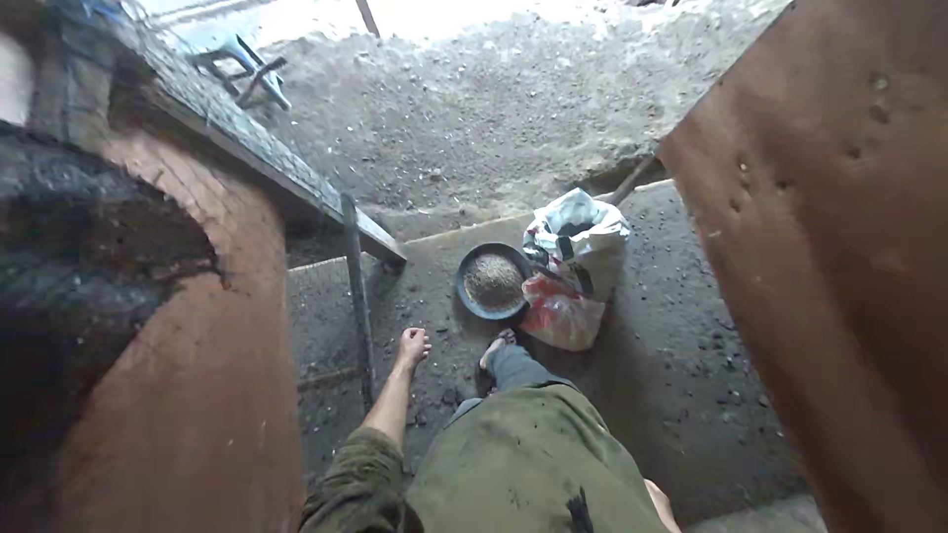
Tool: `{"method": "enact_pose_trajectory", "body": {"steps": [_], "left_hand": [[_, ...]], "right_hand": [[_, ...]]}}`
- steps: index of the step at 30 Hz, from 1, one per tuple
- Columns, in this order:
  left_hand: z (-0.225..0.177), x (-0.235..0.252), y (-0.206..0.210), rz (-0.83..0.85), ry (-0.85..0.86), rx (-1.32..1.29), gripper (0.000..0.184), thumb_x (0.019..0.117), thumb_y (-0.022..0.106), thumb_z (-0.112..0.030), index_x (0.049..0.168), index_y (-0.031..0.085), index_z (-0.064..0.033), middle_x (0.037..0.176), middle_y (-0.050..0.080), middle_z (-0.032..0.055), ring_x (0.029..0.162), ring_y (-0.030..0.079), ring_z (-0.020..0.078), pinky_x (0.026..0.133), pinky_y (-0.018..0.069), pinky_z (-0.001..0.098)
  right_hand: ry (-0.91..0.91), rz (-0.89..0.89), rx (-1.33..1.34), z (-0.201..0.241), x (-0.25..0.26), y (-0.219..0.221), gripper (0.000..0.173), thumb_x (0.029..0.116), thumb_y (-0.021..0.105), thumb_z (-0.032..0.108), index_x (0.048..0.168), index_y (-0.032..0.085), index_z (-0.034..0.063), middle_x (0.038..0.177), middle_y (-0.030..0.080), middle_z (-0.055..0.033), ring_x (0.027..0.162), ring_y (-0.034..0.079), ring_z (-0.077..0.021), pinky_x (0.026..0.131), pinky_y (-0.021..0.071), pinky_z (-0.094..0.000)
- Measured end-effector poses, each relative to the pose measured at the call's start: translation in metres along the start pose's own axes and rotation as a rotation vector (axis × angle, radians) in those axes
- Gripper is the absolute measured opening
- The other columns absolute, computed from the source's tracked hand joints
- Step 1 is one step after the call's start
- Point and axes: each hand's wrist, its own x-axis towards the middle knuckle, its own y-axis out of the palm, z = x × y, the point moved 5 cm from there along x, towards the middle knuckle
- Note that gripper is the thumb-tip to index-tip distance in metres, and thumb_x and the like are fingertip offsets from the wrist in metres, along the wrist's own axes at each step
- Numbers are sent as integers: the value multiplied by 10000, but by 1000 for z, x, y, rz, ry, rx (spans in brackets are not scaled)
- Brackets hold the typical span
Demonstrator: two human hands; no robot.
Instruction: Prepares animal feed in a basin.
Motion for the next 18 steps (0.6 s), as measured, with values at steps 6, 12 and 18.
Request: {"method": "enact_pose_trajectory", "body": {"steps": [6, 12, 18], "left_hand": [[-103, 26, -25, -74, 105, -42, 407, 1118, 381, -200, 1466, 393, 11, 1248, 617, 247, 966, 681, 273, 822, 563, 411], [-225, 80, -27, -123, 165, -43, 410, 1121, 366, -202, 1483, 362, -8, 1217, 620, 232, 927, 680, 259, 786, 562, 397], [-366, 191, 59, 113, 287, 281, 448, 1105, 373, -208, 1503, 317, -10, 1227, 606, 248, 929, 662, 271, 788, 557, 421]], "right_hand": [[-325, 54, 110, 187, 36, 58, 381, 1114, 401, 221, 1347, 514, -57, 1009, 636, -172, 736, 601, -179, 671, 526, -348], [-623, 69, 235, 352, -49, 99, 353, 1114, 408, 182, 1378, 531, -17, 1063, 666, -171, 792, 652, -192, 698, 545, -356], [-243, -174, 910, 293, -35, 143, 350, 1114, 391, 207, 1372, 514, 5, 1008, 658, -114, 726, 625, -145, 637, 522, -299]]}}
